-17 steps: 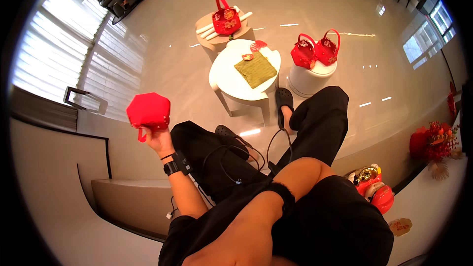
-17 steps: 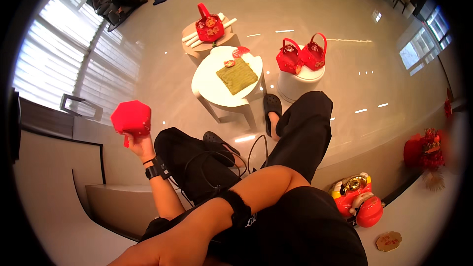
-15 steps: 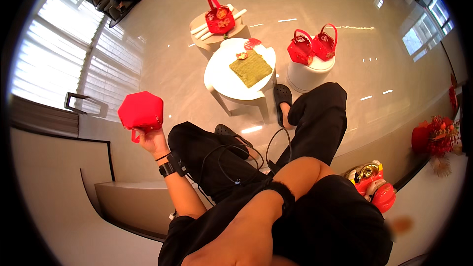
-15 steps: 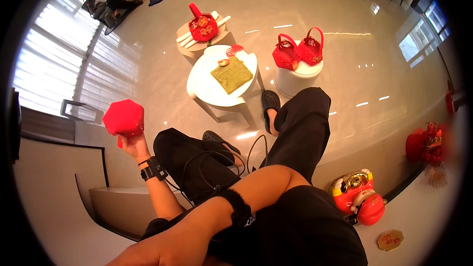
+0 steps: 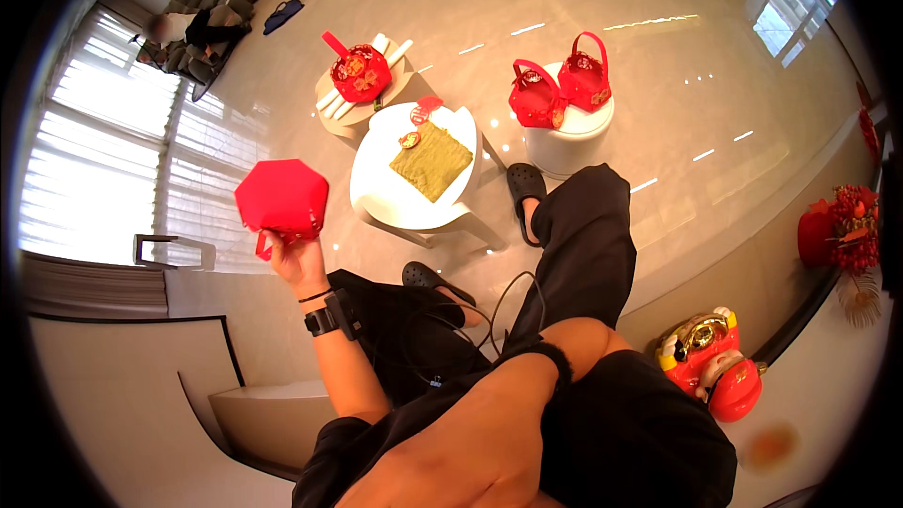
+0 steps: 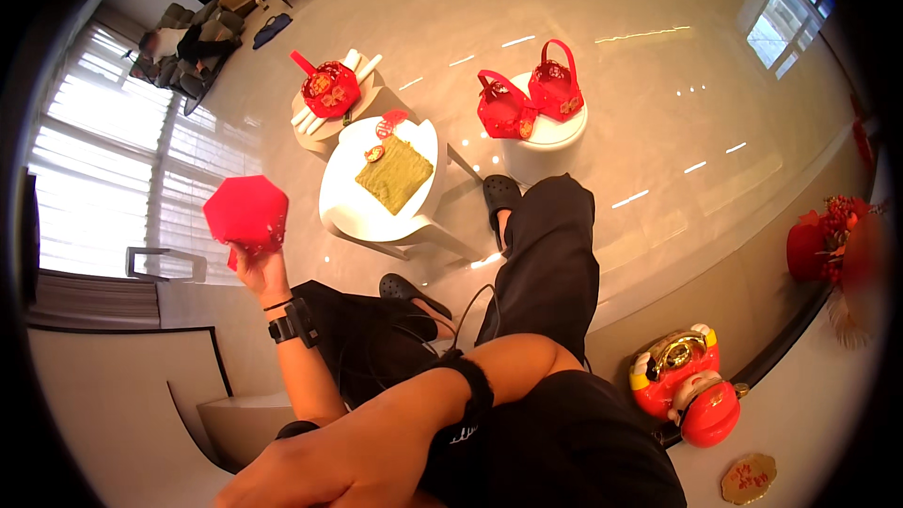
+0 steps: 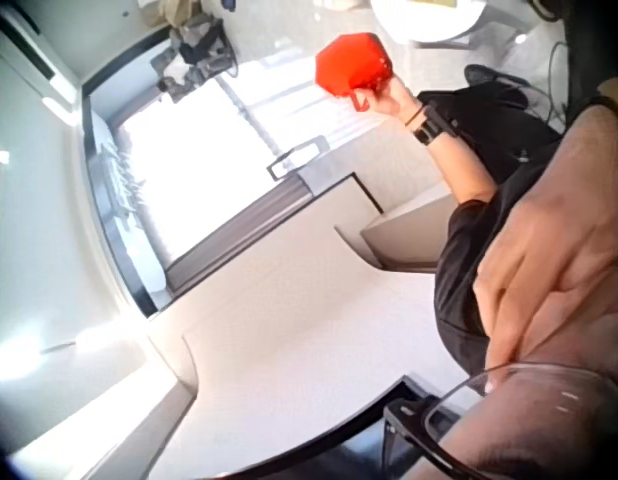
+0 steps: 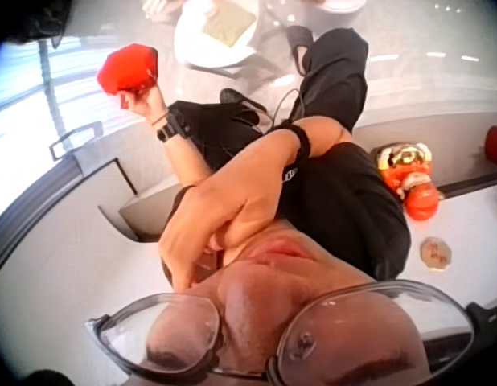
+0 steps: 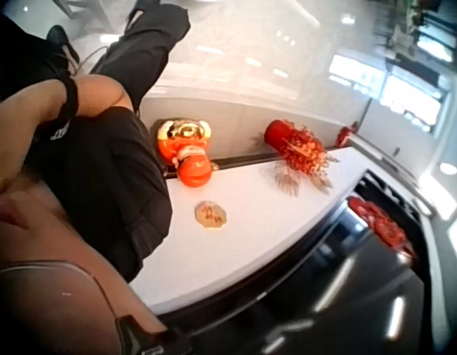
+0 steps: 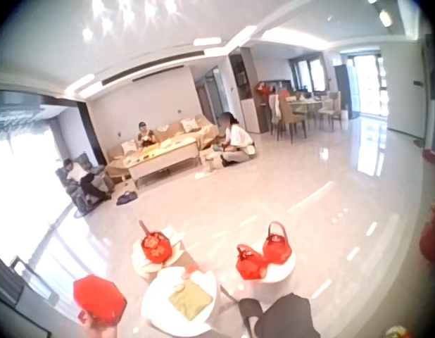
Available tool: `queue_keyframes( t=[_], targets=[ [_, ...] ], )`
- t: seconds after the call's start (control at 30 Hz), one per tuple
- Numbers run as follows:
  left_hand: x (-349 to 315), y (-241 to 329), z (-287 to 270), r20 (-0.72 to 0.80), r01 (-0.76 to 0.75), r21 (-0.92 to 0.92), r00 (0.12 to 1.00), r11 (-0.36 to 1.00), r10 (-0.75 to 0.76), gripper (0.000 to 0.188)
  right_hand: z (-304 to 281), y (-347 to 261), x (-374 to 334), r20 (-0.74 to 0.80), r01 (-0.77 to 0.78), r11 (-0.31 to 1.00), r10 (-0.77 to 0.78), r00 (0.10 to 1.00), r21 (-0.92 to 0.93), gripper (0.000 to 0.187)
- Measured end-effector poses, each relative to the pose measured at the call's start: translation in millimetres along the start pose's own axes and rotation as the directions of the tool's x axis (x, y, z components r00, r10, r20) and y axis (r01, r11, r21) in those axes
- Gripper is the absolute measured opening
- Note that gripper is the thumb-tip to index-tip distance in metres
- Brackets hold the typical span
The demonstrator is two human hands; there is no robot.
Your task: The person assembles small red decorative baskets by interlocking the cut-out tabs and securing the handles.
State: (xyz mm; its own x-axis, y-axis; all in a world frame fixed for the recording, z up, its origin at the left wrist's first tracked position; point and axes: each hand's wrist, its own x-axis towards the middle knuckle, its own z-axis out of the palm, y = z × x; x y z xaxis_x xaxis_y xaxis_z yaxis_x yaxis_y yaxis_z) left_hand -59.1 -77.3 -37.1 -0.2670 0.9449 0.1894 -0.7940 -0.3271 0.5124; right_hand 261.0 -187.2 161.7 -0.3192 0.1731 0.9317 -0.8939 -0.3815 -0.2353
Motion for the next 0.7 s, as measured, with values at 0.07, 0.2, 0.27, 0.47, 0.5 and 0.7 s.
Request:
queue_keyframes(
  t=[0.07, 0.2, 0.27, 0.47, 0.5, 0.7],
  targets=[
    [2.9, -11.0, -0.2, 0.014, 0.015, 0.016, 1.000, 1.000, -0.015, 0.045, -6.0, -11.8, -4.3, -0.039, -0.091, 0.986, 0.086, 0.996, -0.140, 0.039],
    [-7.2, -20.3, 2.9, 0.033, 0.030, -0.056, 0.999, 0.998, -0.028, 0.043, -7.0, -49.3, -8.4, -0.365, -0.322, 0.757, 0.120, 0.923, -0.568, 0.028],
    [-13.3, -11.4, -7.5, 0.034, 0.008, -0.071, 0.999, 0.997, -0.005, 0.041, 0.6, -70.8, -5.6, -0.358, -0.255, 0.520, -0.105, 0.928, -0.815, 0.027],
    [21.2, 15.9, -6.7, -0.011, 0.036, -0.063, 0.999, 0.997, -0.037, 0.030, 20.3, -115.8, 21.7, 0.296, 0.111, -0.399, -0.438, 0.849, -0.910, 0.043],
    [32.3, 17.3, -6.2, -0.014, 0.028, -0.065, 0.999, 0.998, -0.029, 0.029, 20.2, -122.3, 31.4, 0.339, 0.121, -0.470, -0.415, 0.844, -0.874, 0.043],
    [97.4, -0.2, -16.1, 0.133, 0.104, -0.107, 0.987, 0.989, -0.090, 0.028, 3.5, -141.3, 74.7, 0.421, 0.112, -0.666, -0.324, 0.847, -0.737, 0.043]
  ],
)
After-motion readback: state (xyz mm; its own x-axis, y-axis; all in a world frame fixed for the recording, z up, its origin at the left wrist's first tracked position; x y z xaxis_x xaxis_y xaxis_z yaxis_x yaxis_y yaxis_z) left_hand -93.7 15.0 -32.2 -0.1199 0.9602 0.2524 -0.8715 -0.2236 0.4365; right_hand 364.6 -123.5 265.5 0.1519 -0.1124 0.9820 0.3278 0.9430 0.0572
